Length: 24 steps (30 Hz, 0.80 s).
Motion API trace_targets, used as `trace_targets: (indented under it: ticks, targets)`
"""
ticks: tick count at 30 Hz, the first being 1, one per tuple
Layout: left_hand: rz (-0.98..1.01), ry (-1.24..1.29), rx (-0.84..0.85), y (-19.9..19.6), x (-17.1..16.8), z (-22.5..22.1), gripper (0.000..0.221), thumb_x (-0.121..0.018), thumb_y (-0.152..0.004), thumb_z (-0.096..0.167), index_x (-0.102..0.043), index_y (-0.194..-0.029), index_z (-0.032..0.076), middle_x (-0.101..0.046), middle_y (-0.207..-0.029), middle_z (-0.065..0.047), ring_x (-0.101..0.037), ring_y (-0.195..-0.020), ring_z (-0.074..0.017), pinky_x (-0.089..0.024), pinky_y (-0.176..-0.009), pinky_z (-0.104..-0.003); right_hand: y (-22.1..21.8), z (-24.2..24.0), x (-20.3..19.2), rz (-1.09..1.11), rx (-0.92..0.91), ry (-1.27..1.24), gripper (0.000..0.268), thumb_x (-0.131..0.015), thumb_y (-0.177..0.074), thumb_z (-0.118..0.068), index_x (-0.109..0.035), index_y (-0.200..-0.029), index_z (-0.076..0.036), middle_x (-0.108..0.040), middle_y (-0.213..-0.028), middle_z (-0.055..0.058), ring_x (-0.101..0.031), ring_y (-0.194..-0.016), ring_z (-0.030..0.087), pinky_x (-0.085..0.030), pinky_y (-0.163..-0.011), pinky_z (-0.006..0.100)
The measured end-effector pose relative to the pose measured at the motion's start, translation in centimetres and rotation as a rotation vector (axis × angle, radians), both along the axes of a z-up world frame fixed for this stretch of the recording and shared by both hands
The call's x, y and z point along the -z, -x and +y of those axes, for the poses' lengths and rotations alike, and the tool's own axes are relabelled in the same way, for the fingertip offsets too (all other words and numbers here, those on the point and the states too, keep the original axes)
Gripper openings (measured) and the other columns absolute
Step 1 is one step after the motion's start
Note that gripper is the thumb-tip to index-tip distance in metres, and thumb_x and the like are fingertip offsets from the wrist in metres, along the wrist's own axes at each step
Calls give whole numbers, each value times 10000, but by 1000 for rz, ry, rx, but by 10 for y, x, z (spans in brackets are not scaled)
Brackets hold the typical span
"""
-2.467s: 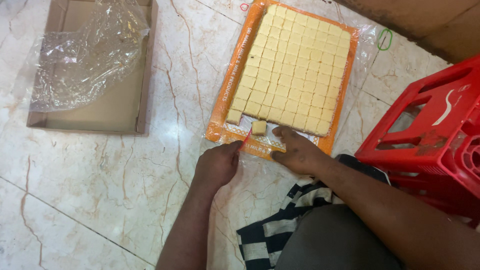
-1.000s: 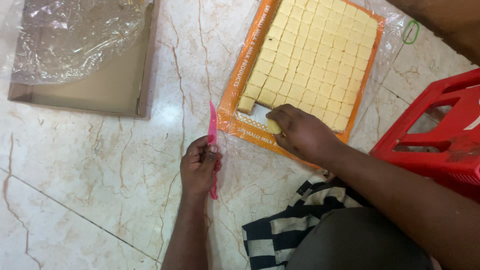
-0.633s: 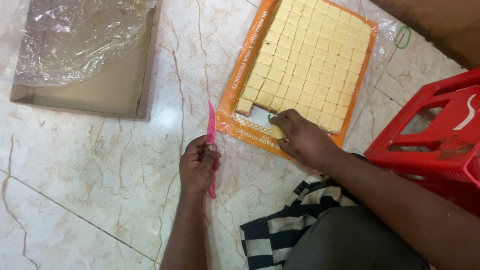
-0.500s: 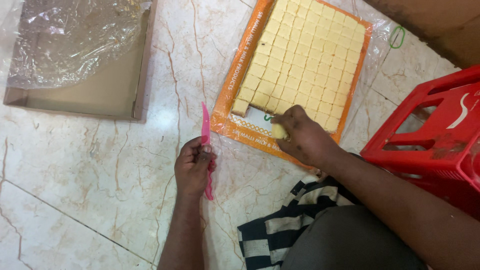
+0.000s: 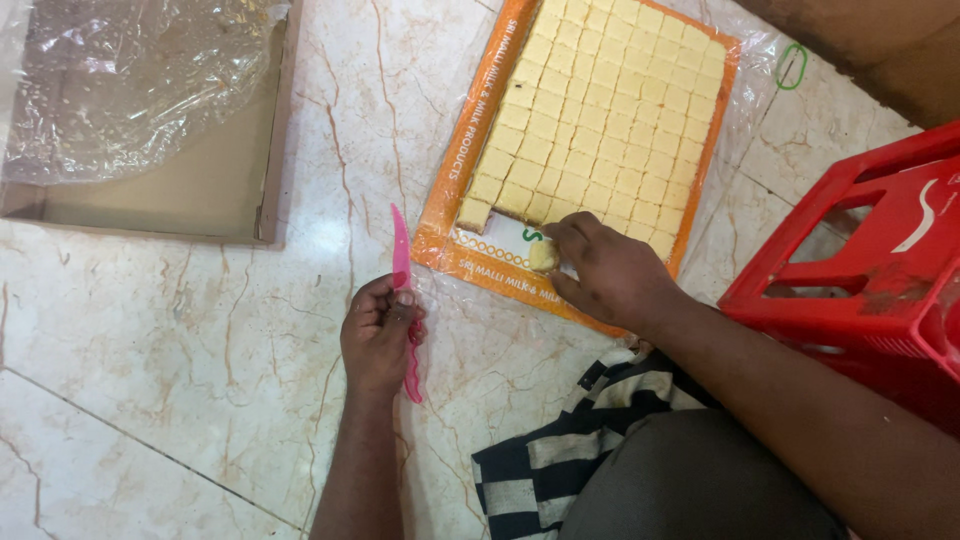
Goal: The person uses a pink plastic knife to separate small square food items from a block and then transfers them individually onto a tray lined with plastic wrap.
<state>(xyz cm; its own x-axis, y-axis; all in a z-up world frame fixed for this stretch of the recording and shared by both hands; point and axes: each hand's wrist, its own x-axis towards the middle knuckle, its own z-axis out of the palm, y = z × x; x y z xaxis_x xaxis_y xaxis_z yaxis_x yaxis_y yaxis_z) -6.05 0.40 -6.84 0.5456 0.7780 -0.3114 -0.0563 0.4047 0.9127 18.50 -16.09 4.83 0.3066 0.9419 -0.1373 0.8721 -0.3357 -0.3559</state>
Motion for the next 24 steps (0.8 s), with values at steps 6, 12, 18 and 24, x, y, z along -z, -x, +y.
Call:
trace_targets:
  ticks: [6, 12, 18, 24]
  targets:
    - [6, 32, 0, -1, 0, 1, 259, -672, -974, 106, -616, -1215, 26, -671, -834, -67, -589, -640, -105, -505, -553, -260, 3, 11, 9, -129, -50, 166, 586, -661, -905, -390, -517, -1389, -92, -582, -1272, 97, -637, -1094, 287, -572, -784, 450]
    - [-28, 36, 6, -2, 1, 1, 253, -673, -977, 97, -612, -1212, 26, -669, -848, -61, -595, -658, -99, -511, -561, -261, 11, 18, -8, -173, -10, 228, 581, -627, -894, -448, -554, -1355, -102, -678, -1102, 98, -665, -1014, 289, -568, -781, 458]
    - [-14, -4, 6, 0, 4, 1, 258, -676, -979, 106, -613, -1215, 25, -681, -857, -70, -615, -665, -106, -524, -564, -265, 7, 18, -35, -56, 143, 522, 614, -495, -988, -571, -536, -1365, -88, -676, -1134, 153, -674, -1056, 325, -566, -832, 472]
    - [5, -19, 9, -2, 2, 1, 262, -675, -978, 104, -607, -1218, 23, -679, -871, -67, -611, -678, -102, -519, -560, -263, 3, 4, -3, -116, -153, 181, 655, -661, -829, -420, -555, -1409, -135, -597, -1295, 166, -634, -1114, 354, -564, -741, 468]
